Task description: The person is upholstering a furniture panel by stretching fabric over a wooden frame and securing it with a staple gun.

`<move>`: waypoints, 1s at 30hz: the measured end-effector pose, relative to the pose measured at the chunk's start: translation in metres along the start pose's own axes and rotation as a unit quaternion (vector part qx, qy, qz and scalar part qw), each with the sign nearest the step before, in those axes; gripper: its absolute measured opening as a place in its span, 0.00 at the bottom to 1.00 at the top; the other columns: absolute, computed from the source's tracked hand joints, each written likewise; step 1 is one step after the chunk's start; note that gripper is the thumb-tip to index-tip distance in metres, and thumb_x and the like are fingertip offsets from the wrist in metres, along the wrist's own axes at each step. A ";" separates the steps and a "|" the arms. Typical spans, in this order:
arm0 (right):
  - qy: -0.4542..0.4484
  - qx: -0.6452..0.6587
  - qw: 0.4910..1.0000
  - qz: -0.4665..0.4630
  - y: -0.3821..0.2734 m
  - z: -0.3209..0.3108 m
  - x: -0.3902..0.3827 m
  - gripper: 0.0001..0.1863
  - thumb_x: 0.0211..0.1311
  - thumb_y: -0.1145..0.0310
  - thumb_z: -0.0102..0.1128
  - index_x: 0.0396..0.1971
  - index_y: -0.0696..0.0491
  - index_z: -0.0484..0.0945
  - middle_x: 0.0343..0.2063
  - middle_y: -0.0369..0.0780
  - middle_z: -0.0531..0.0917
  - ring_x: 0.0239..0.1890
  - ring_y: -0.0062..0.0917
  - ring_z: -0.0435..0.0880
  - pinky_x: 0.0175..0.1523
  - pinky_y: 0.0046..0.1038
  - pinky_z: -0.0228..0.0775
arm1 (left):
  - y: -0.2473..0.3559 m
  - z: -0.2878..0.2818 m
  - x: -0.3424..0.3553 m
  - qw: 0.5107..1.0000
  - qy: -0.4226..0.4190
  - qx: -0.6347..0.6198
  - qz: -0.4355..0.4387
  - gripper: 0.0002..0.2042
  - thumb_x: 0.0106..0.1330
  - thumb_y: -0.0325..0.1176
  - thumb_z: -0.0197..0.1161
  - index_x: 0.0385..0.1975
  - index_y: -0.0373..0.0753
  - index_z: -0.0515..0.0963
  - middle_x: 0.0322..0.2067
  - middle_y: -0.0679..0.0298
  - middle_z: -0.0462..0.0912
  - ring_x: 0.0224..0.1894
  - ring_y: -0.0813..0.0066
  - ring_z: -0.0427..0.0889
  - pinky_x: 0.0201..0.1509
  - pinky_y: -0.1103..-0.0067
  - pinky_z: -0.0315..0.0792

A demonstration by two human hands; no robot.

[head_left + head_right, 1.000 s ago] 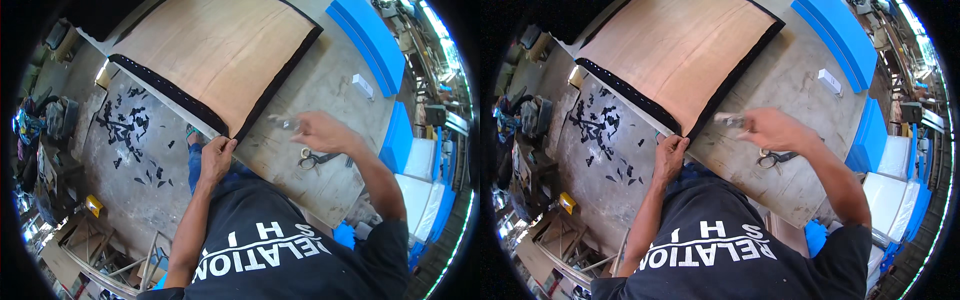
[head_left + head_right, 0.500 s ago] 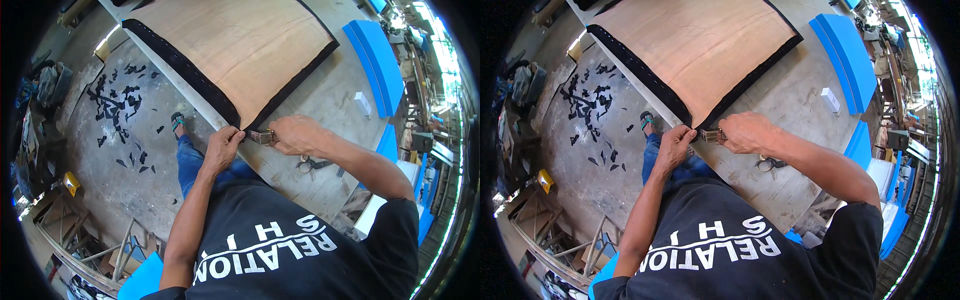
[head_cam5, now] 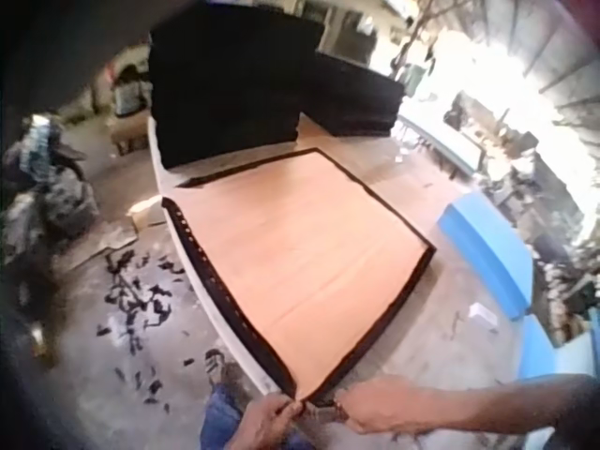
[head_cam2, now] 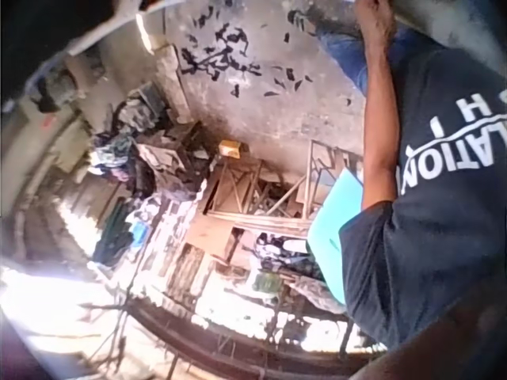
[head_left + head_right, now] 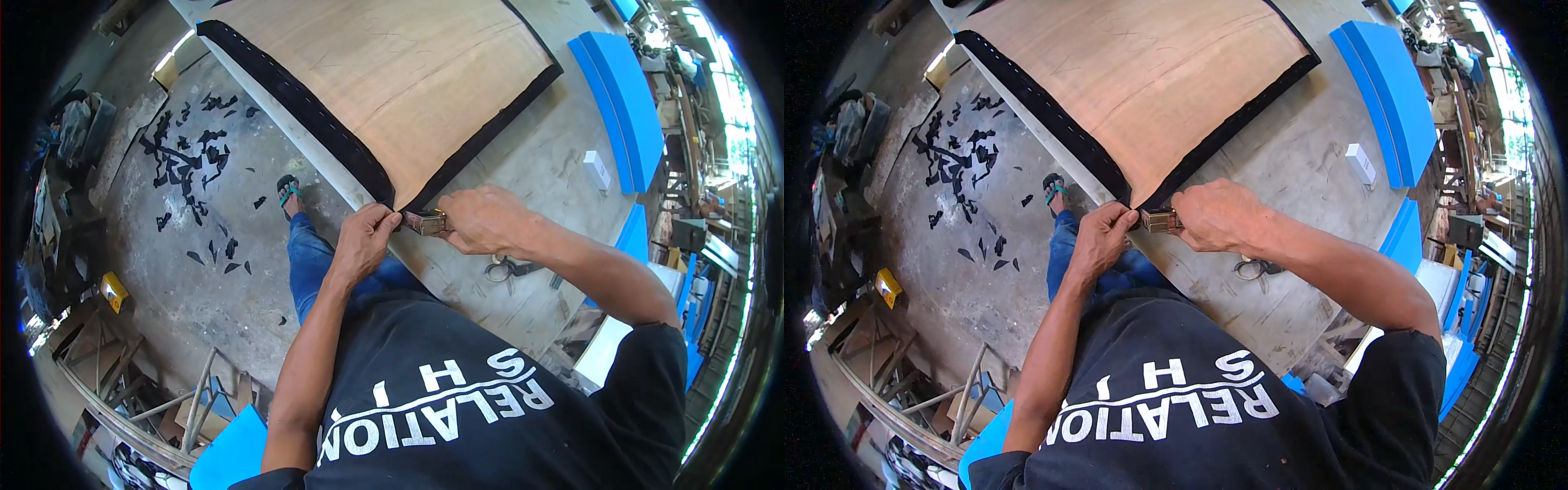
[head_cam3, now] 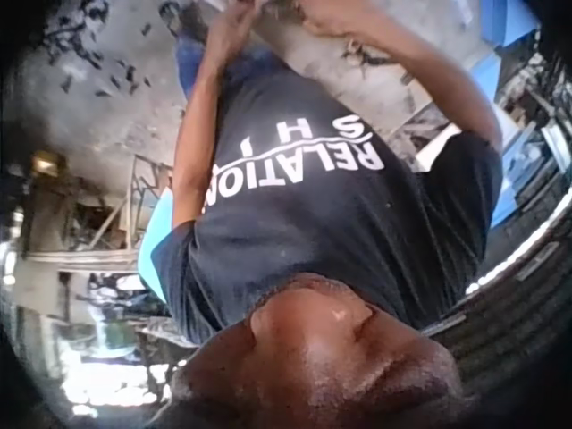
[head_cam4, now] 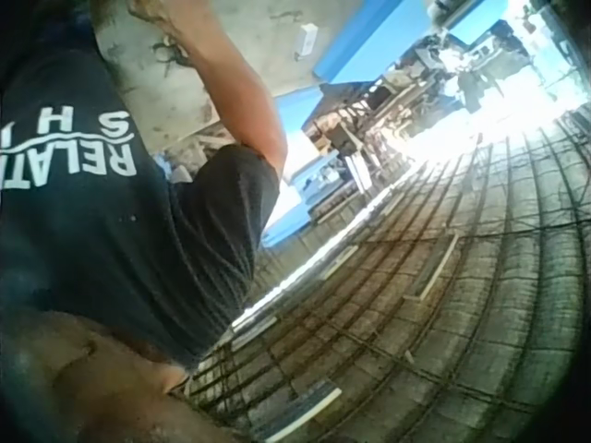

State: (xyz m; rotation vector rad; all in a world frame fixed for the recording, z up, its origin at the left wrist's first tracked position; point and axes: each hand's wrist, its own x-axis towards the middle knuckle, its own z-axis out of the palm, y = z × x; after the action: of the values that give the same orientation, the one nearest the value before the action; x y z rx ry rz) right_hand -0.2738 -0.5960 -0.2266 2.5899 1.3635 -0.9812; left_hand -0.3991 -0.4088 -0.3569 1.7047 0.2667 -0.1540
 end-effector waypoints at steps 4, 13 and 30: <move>-0.021 -0.002 1.000 0.005 0.004 0.004 0.006 0.17 0.63 0.57 0.65 0.35 0.59 0.84 0.31 0.53 0.89 0.36 0.50 0.90 0.43 0.48 0.82 | -0.001 -0.002 0.001 1.000 -0.006 0.009 0.005 0.11 0.74 0.34 0.64 0.34 0.30 0.82 0.28 0.52 0.80 0.31 0.56 0.80 0.38 0.66 0.71; -0.014 0.147 0.981 0.129 0.003 0.005 -0.021 0.17 0.68 0.55 0.64 0.37 0.57 0.82 0.34 0.55 0.87 0.42 0.54 0.87 0.49 0.49 0.78 | 0.001 -0.003 0.000 1.000 -0.009 0.018 0.004 0.12 0.75 0.33 0.64 0.33 0.29 0.81 0.29 0.51 0.80 0.32 0.56 0.80 0.38 0.66 0.71; 0.041 0.223 0.945 0.235 -0.032 0.031 -0.009 0.21 0.71 0.54 0.62 0.39 0.61 0.83 0.30 0.57 0.86 0.38 0.57 0.86 0.45 0.49 0.78 | 0.001 -0.009 0.006 0.999 -0.040 0.001 0.011 0.11 0.75 0.32 0.64 0.33 0.29 0.82 0.28 0.53 0.80 0.30 0.61 0.79 0.37 0.68 0.72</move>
State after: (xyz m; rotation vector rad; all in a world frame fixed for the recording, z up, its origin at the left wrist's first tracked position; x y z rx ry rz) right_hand -0.3172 -0.5927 -0.2388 3.0865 0.5072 -1.2061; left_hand -0.3931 -0.3990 -0.3561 1.6989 0.1893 -0.2060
